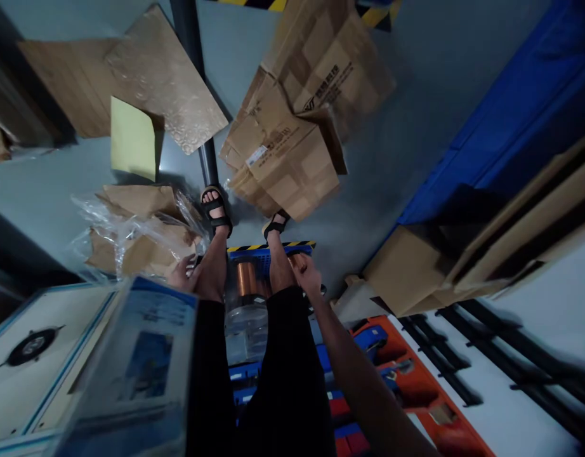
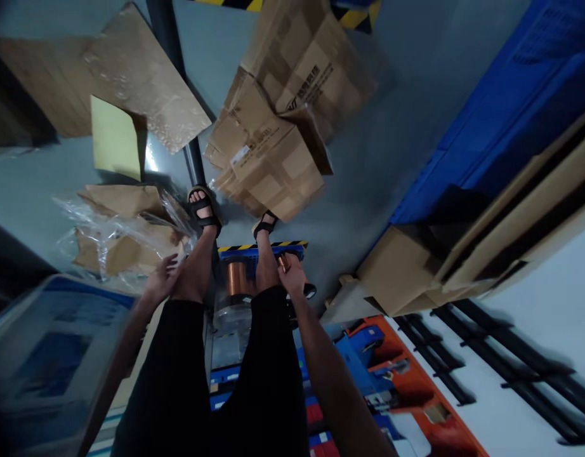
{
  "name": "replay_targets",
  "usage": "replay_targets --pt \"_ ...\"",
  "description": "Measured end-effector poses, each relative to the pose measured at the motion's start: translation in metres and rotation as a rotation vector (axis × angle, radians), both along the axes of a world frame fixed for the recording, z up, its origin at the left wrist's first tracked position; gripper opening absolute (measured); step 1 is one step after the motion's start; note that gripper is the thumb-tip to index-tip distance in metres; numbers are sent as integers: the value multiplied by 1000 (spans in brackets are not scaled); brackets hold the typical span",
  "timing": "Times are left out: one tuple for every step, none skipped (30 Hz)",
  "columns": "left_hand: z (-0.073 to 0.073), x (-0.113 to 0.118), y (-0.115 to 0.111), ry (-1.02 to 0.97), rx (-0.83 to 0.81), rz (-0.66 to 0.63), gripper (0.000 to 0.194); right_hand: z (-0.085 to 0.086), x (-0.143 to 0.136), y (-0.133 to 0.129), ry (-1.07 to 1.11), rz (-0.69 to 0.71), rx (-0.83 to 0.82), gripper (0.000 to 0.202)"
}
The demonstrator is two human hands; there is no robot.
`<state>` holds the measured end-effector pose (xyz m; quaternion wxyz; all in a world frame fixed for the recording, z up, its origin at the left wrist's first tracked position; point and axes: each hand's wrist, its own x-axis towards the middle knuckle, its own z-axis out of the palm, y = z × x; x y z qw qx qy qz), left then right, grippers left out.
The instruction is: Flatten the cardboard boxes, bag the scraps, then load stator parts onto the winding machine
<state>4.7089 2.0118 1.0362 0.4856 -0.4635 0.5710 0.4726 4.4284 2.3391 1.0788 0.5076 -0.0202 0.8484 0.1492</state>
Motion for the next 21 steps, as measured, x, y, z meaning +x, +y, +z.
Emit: replay_targets --pt "-7 -2 0 25 -34 -23 75 3 2 2 26 -29 17 58" --pt "-15 -11 0 76 -74 -54 79 5 0 2 43 -45 20 54" --pt "-25 -28 1 161 -113 -103 84 6 -5 2 52 -57 13 50" --pt "-35 -52 1 271 -143 -162 87 5 -14 -1 58 -66 -4 48" --pt "-45 -81 3 374 -141 -211 91 2 -26 -4 65 -72 -28 49" --pt "-55 -114 5 505 -118 -297 95 -1 -41 -9 74 -72 -53 53" --pt "-65 -148 8 629 -85 -379 98 -6 -56 -14 81 -63 -79 57" --pt "-74 -180 11 699 -46 -440 100 -12 -71 -21 85 -40 -110 60" --pt "-83 -209 14 729 -1 -482 100 -18 -85 -29 91 -3 -151 64" --pt "-91 -233 16 710 19 -497 97 -24 -96 -39 96 43 -206 67" --pt "-99 -251 18 680 26 -503 94 -30 -104 -49 103 93 -270 69" --pt "-107 -263 19 634 31 -504 91 -37 -109 -61 110 142 -335 69" --pt "-115 -269 18 587 30 -502 89 -43 -110 -74 111 183 -393 68" --pt "-122 -270 16 553 24 -499 88 -50 -109 -88 105 216 -439 65" --pt "-128 -268 11 530 15 -504 89 -58 -107 -101 90 242 -474 62" --pt "-134 -264 6 524 -2 -516 91 -67 -103 -113 70 265 -499 58" --pt "-138 -258 -1 538 -21 -538 92 -76 -99 -125 61 288 -526 56" --pt "-142 -252 -9 562 -37 -568 93 -86 -96 -134 53 306 -546 54" --pt "-144 -246 -16 592 -47 -606 93 -96 -93 -142 47 321 -559 53" --pt "-145 -239 -23 623 -48 -647 91 -105 -91 -148 44 331 -562 52" --pt "-146 -233 -28 647 -41 -685 91 -114 -90 -153 39 337 -557 51"
